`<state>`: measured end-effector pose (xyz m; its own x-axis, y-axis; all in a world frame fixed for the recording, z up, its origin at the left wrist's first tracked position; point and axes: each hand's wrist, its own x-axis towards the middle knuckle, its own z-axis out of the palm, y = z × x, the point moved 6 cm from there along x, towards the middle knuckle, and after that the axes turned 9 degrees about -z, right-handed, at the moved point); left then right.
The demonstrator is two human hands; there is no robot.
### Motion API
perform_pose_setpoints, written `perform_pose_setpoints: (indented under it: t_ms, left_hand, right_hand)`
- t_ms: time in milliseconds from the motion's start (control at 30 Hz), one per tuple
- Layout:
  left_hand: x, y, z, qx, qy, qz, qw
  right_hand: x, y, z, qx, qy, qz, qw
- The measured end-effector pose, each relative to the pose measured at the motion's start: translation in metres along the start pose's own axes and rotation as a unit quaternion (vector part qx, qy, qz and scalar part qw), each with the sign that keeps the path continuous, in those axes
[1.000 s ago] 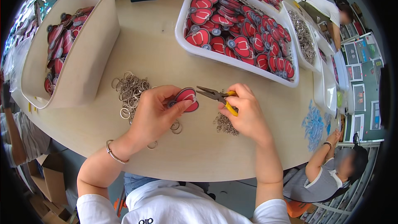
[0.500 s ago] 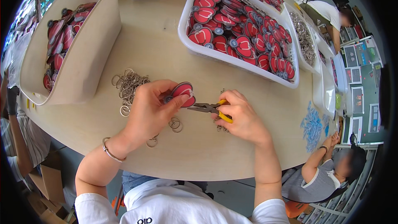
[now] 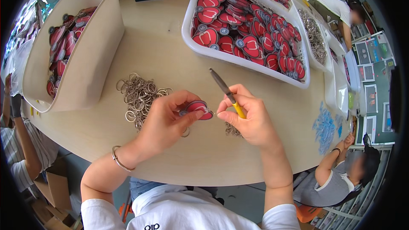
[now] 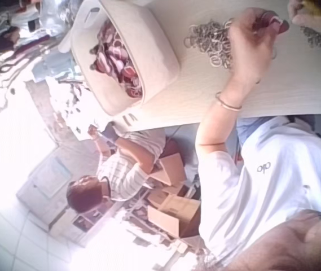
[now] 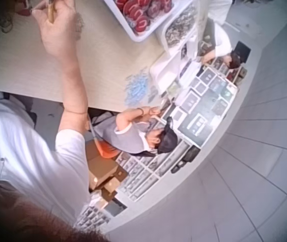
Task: The person assembles keychains by attaching metal split rings to red heart-shaped charms using pliers. They repeatedly pick up a charm and a ring, open the ring with pliers, link it to the charm, and close it, placing the finished keychain into a white bin.
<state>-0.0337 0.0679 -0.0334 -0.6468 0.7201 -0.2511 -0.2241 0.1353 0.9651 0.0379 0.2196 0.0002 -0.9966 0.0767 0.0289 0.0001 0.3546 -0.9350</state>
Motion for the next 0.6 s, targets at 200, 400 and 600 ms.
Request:
perform_pose_setpoints:
  t_ms: [200, 400, 600]
  left_hand:
    - [-0.004, 0.006, 0.005, 0.014, 0.002, 0.011, 1.0]
    - [-0.005, 0.011, 0.006, 0.059, -0.004, 0.016, 0.998]
    - [-0.004, 0.011, 0.007, 0.099, -0.024, 0.02, 0.995]
  right_hand:
    - [0.001, 0.004, 0.005, 0.013, -0.013, 0.001, 1.0]
    - [0.001, 0.005, 0.006, 0.008, -0.02, 0.001, 1.0]
    - [0.002, 0.0, 0.007, -0.067, -0.046, -0.036, 0.996]
